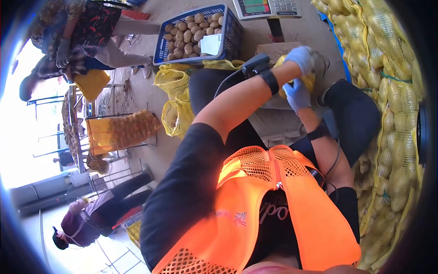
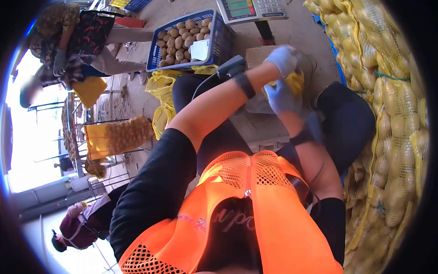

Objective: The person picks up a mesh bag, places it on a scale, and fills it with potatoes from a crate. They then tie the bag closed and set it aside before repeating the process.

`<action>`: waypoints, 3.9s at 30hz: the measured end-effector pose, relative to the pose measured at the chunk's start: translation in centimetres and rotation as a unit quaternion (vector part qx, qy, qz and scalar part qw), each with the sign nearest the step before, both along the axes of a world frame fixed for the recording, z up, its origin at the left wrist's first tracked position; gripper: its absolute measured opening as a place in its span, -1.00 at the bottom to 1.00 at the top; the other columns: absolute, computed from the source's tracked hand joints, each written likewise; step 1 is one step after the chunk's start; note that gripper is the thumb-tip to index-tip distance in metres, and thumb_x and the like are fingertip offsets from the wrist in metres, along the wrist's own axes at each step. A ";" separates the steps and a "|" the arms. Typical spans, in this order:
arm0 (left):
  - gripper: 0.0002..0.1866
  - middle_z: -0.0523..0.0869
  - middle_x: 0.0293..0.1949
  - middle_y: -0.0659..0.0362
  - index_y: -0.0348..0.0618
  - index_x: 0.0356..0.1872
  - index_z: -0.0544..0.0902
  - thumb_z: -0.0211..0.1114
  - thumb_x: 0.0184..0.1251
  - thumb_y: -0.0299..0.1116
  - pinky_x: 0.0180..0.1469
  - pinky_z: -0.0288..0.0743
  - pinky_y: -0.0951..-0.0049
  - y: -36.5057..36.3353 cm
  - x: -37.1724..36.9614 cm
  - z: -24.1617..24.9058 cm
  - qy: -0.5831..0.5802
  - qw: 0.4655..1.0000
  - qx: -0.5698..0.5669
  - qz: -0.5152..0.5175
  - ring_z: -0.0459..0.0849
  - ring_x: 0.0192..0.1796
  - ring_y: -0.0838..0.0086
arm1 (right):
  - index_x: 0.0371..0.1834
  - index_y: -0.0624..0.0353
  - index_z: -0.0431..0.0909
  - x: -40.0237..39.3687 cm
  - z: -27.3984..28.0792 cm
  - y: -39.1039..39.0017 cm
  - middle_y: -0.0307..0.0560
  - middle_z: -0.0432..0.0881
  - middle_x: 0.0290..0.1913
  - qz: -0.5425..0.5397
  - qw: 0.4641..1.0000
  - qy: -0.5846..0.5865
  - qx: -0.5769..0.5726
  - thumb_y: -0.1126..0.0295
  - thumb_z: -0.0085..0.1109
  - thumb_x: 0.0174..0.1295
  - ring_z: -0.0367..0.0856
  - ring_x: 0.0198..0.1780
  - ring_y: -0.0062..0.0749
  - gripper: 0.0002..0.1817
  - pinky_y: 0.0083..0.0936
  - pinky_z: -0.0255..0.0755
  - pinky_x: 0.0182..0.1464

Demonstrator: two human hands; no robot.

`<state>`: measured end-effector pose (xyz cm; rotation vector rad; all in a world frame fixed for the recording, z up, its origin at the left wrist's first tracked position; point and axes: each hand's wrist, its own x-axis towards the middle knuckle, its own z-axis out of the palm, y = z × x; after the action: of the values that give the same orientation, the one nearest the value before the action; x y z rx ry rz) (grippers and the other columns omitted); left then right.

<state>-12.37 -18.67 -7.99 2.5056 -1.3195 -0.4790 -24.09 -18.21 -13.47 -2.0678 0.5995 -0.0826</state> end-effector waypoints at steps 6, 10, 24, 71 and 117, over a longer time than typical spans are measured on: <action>-0.76 0.44 -0.58 0.31 -0.10 -0.48 0.52 0.12 0.32 -0.21 -0.66 0.17 0.53 6.8 4.6 0.8 0.497 0.717 -0.358 0.332 0.39 -0.60 0.62 | -0.16 0.22 0.52 -0.6 1.4 -6.1 -0.18 0.64 -0.37 -0.102 0.776 -0.133 0.608 0.31 0.12 0.29 0.61 -0.39 -0.51 -0.80 -0.69 0.44 -0.43; -0.77 0.46 -0.57 0.27 -0.23 -0.34 0.55 0.11 0.36 -0.26 -0.46 0.38 0.45 10.7 -2.2 1.4 0.282 0.871 -0.346 0.206 0.44 -0.52 0.55 | -0.20 0.25 0.50 0.6 5.0 -6.2 -0.02 0.64 -0.19 -0.145 0.630 -0.115 0.755 0.20 0.07 0.32 0.63 -0.12 -0.32 -0.71 -0.48 0.55 -0.16; -0.81 0.69 -0.29 0.07 -0.13 -0.17 0.62 0.15 0.25 -0.36 -0.15 0.52 0.39 6.4 -0.9 7.9 0.230 0.949 -0.213 -0.034 0.68 -0.22 0.30 | -0.22 0.02 0.40 -0.6 1.8 -5.4 -0.32 0.36 -0.46 0.028 0.944 0.000 0.329 -0.46 -0.52 0.20 0.26 -0.53 -0.68 -0.24 -0.65 0.09 -0.55; -0.85 0.51 -0.46 0.30 -0.07 -0.18 0.55 0.16 0.25 -0.35 -0.40 0.34 0.56 14.5 -9.2 1.1 0.442 0.766 -0.383 0.269 0.43 -0.44 0.62 | -0.48 0.06 0.52 3.2 -2.3 -10.3 -0.34 0.54 -0.61 -0.333 0.693 -0.067 0.636 0.32 0.27 0.18 0.52 -0.65 -0.64 -0.84 -0.79 0.54 -0.58; -0.92 0.61 -0.55 0.27 -0.25 -0.49 0.59 0.34 0.08 -0.53 -0.38 0.46 0.59 5.6 3.5 -5.8 0.160 0.932 -0.317 0.077 0.54 -0.49 0.64 | -0.13 0.08 0.57 1.3 0.2 -3.7 0.04 0.65 -0.22 0.019 0.987 -0.069 -0.142 0.25 0.28 -0.08 0.59 -0.14 0.00 -0.61 -0.22 0.42 -0.09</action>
<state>-8.83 -13.08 -13.83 1.8781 -0.9455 -0.3349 -22.75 -21.90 -13.32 -2.3237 0.4836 -0.3025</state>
